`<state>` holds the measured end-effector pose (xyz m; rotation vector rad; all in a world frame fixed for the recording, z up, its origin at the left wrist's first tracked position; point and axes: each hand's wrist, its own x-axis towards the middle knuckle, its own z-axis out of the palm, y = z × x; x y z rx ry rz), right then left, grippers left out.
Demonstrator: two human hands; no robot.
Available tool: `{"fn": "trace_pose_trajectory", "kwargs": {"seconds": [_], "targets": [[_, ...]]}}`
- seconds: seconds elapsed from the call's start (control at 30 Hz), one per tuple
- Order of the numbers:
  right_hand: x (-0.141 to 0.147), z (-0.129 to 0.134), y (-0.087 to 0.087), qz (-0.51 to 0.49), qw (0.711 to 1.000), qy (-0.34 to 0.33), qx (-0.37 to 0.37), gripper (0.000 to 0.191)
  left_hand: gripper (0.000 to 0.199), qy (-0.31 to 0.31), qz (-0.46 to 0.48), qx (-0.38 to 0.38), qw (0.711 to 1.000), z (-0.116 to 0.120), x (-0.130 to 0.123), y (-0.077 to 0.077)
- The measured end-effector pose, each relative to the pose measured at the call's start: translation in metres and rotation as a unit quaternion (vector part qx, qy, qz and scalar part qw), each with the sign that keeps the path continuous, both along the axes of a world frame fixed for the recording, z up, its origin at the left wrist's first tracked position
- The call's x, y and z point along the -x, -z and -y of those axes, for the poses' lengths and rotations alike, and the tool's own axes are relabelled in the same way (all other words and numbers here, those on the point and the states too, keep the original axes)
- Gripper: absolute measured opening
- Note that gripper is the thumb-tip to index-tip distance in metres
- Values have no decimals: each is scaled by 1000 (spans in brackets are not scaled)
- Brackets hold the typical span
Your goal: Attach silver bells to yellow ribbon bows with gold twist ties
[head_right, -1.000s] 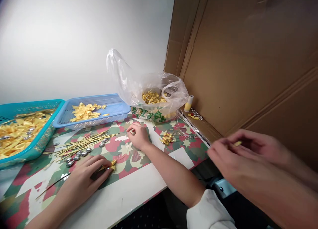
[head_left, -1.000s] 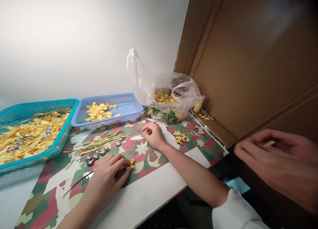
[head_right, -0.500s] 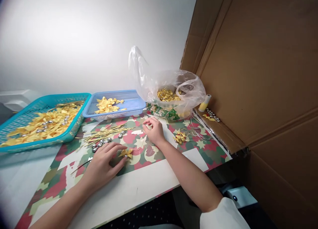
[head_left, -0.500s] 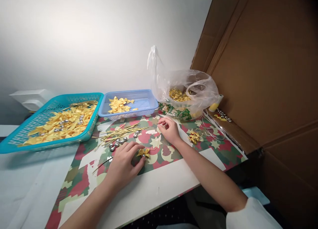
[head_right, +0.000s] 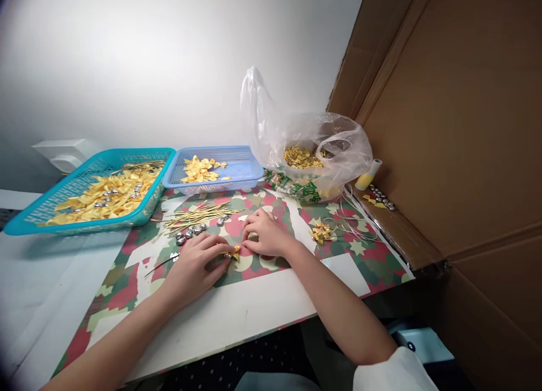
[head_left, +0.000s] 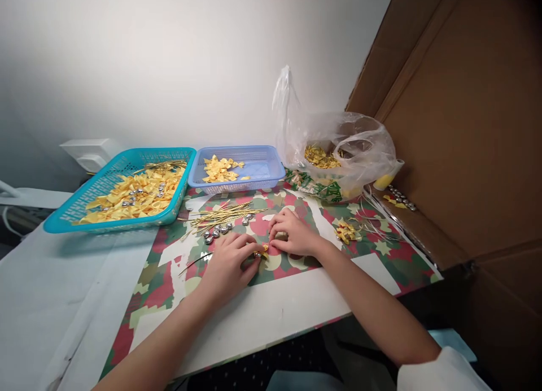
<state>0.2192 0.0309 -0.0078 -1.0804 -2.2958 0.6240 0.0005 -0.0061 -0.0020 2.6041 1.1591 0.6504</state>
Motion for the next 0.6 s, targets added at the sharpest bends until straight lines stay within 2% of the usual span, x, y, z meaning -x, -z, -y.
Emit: {"fn": "trace_pose_trajectory", "kwargs": {"seconds": [0.2, 0.3, 0.37, 0.43, 0.6], "targets": [[1, -3, 0, -3, 999, 49, 3, 12, 24, 14, -15, 3, 1000, 0, 0, 2], [1, 0, -3, -7, 1000, 25, 2, 3, 23, 14, -14, 2, 1000, 0, 0, 2], [1, 3, -5, 5, 1000, 0, -2, 10, 22, 14, -14, 1, 1000, 0, 0, 2], [2, 5, -6, 27, 1000, -12, -5, 6, 22, 12, -16, 1, 1000, 1, 0, 2], [9, 7, -5, 72, 997, 6, -2, 11, 21, 17, -15, 4, 1000, 1, 0, 3]]}}
